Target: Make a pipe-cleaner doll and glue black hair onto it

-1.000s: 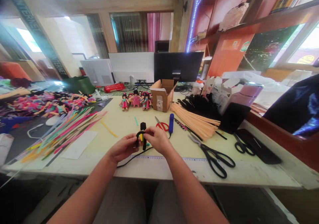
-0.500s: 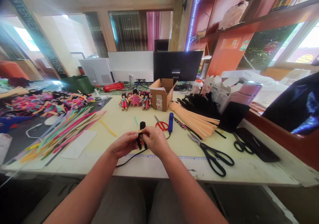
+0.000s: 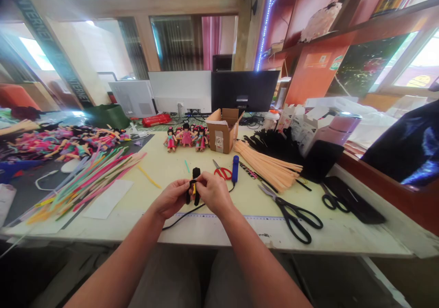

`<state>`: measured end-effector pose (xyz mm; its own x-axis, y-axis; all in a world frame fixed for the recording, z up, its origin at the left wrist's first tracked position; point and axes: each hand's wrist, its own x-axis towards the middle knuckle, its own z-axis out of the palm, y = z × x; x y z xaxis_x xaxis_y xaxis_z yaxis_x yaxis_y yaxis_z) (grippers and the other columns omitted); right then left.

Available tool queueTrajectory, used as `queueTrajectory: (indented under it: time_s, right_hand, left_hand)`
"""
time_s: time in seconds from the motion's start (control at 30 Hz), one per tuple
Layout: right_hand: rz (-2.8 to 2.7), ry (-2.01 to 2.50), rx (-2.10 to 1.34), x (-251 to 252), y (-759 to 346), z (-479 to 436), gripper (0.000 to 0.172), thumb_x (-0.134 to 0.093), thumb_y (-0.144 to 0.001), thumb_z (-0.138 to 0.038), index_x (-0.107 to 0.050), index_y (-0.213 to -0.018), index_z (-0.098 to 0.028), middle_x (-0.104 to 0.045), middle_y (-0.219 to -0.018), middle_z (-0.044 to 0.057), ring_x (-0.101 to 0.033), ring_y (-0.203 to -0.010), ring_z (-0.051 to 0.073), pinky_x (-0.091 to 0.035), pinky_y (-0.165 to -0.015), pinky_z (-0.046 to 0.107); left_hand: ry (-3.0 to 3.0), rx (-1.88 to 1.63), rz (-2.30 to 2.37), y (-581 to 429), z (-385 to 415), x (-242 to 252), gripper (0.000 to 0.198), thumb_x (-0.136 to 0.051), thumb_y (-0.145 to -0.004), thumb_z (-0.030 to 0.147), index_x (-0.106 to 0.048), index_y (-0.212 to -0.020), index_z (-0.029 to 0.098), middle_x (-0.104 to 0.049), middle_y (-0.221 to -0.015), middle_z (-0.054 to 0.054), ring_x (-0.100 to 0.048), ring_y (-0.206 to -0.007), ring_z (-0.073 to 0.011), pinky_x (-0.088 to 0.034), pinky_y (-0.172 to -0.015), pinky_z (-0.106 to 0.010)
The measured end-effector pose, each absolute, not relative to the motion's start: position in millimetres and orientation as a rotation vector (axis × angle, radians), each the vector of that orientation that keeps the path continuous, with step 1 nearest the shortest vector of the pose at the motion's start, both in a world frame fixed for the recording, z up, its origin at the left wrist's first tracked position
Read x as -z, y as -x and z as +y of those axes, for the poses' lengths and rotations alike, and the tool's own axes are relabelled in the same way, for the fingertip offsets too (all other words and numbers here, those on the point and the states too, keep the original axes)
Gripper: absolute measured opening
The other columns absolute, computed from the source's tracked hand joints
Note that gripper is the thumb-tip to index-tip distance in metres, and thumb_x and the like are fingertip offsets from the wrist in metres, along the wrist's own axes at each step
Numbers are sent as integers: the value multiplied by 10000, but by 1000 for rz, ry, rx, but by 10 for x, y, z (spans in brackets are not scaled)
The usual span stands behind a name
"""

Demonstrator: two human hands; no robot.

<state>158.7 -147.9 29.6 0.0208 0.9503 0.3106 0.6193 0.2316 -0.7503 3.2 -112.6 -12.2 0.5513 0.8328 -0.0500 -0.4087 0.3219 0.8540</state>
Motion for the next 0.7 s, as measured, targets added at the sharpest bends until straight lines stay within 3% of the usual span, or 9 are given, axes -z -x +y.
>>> queueTrajectory:
  time_s: [0.23,0.47,0.7]
  right_hand:
    - [-1687,1511,-461,-272,-1586,-1473,112,-571,-756,-187,-665,-696,-201,-668,-618,-14,-572,-580,124,-377,-547,210]
    - [-1700,1542,-415,-271,-1593,-1482,117,-569,-751,-176,-649,-672,-206,-657,-608,-10,-555,-567,132,-364,-554,231]
    - [-1704,1504,-501,-271,-1603,-1473,109,-584,-742,-182,-683,-768,-217,-670,-641,-9,-581,-607,144,-398,-571,236]
  left_hand:
    - [-900,-935,589,-99,-1166,138,267,-766,-706,342,-653,-747,103,-607,-644,-13,-525,-551,-79,-395,-573,-208]
    - [-941,-860,654,-31,-1155,150,350,-608,-828,459,-663,-808,114,-632,-686,-46,-553,-611,-106,-351,-546,-214]
    - [-1028,-864,741,20,-1076,122,252,-765,-704,335,-649,-724,112,-647,-647,-29,-495,-525,-61,-286,-492,-200]
